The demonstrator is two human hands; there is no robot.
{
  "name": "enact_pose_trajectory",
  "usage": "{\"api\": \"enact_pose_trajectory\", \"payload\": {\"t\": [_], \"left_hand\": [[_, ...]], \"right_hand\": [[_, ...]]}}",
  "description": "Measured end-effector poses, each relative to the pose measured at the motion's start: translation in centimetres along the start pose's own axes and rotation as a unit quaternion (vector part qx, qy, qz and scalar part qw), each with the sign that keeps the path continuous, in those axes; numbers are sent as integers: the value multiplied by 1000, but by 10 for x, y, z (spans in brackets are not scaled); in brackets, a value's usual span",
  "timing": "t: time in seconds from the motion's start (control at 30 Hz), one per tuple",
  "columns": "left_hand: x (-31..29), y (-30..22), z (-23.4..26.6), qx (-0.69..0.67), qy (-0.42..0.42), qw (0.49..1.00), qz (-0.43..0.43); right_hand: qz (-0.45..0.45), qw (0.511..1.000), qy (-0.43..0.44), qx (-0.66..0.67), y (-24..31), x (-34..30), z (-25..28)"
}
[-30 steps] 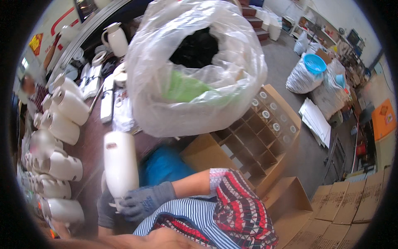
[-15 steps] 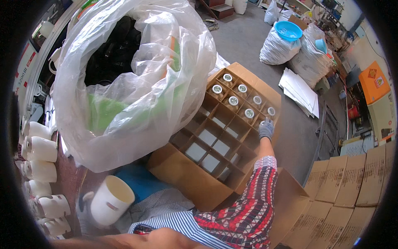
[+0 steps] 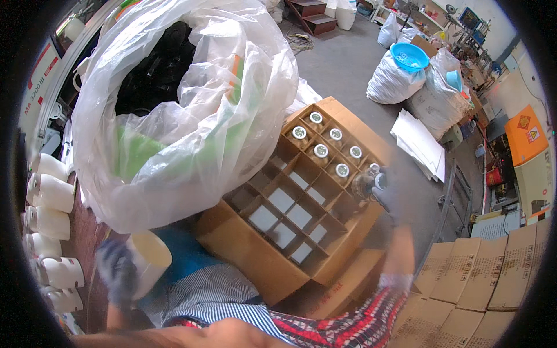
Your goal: The person repeatedly inserts stainless steel inner flasks into white thermos outer shells, then places black lids on top. The person handles the components one at a time and places the assembled units on the table.
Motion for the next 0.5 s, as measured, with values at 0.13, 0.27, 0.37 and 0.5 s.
{"api": "enact_pose_trajectory", "payload": {"t": [0.13, 0.27, 0.37, 0.5], "left_hand": [[111, -105, -72, -319, 80, 944, -27], [133, -152, -87, -520, -22, 853, -44], [86, -101, -100, -620, 10, 776, 114], [1, -49, -78, -608, -78, 765, 198]], "right_hand": [[135, 986, 71, 64, 181, -30, 145], [268, 928, 81, 245, 318, -61, 143], [213, 838, 176, 470, 369, -81, 108], [49, 610, 196, 766, 369, -120, 15]]}}
Point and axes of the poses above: each hand's wrist, its own x-axis towards the middle knuckle, its own z-axis out of the back of the hand, y = z × x, the point moved 7 cm from there along x, towards the middle knuckle, and after that the axes turned 4 degrees about -y, right-handed, at the moved point
